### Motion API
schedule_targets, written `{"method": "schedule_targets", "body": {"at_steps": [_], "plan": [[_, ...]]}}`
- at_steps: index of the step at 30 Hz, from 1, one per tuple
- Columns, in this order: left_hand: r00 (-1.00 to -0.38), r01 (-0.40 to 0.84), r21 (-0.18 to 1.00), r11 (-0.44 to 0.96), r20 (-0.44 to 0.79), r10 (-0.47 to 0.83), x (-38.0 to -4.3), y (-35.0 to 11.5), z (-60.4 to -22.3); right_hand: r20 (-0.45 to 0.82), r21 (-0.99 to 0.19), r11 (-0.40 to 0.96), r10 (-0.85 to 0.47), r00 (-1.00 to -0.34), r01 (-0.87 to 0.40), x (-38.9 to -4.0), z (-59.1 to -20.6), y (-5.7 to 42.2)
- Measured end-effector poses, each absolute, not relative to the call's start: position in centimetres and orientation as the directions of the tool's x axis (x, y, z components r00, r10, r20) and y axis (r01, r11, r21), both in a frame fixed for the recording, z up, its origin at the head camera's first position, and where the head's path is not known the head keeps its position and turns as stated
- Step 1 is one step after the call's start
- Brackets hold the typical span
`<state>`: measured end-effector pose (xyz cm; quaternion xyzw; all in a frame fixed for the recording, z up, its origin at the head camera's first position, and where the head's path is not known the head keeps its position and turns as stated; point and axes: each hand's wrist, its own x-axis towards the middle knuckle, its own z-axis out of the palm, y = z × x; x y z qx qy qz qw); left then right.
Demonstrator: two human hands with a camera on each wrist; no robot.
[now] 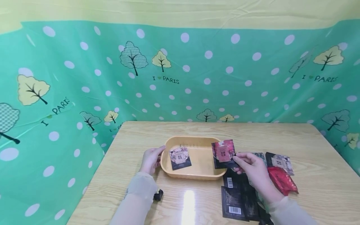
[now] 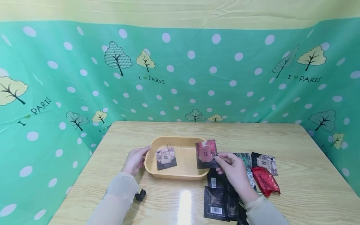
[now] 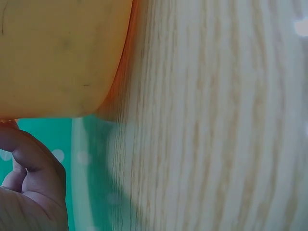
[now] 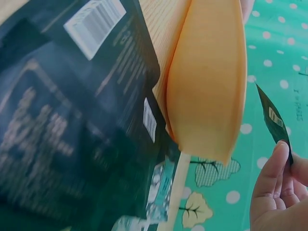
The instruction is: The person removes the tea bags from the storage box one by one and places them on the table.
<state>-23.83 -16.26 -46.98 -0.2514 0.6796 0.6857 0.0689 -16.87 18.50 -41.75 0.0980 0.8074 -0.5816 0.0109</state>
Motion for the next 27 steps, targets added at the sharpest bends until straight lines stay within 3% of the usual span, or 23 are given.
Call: {"method": "schedule_targets", "body": {"at_steps": [8, 19, 27], "plan": [[-0.86, -0.443, 0.894, -0.068, -0.445, -0.252, -23.7, -16.4, -47.5, -0.159, -0.946, 0.261, 0.139, -0.978, 0.191, -15.0, -41.9, 22.2], [-0.865, -0.433, 0.899, -0.067, -0.435, -0.251, -23.5, -16.4, -47.5, -0.307, -0.905, 0.258, 0.158, -0.939, 0.339, -12.0, -43.9, 28.4], [-0.866, -0.43, 0.9, -0.078, -0.435, -0.247, -23.4, -16.4, -47.8, -0.529, -0.767, 0.312, 0.186, -0.828, 0.56, -10.5, -45.1, 32.5]]}}
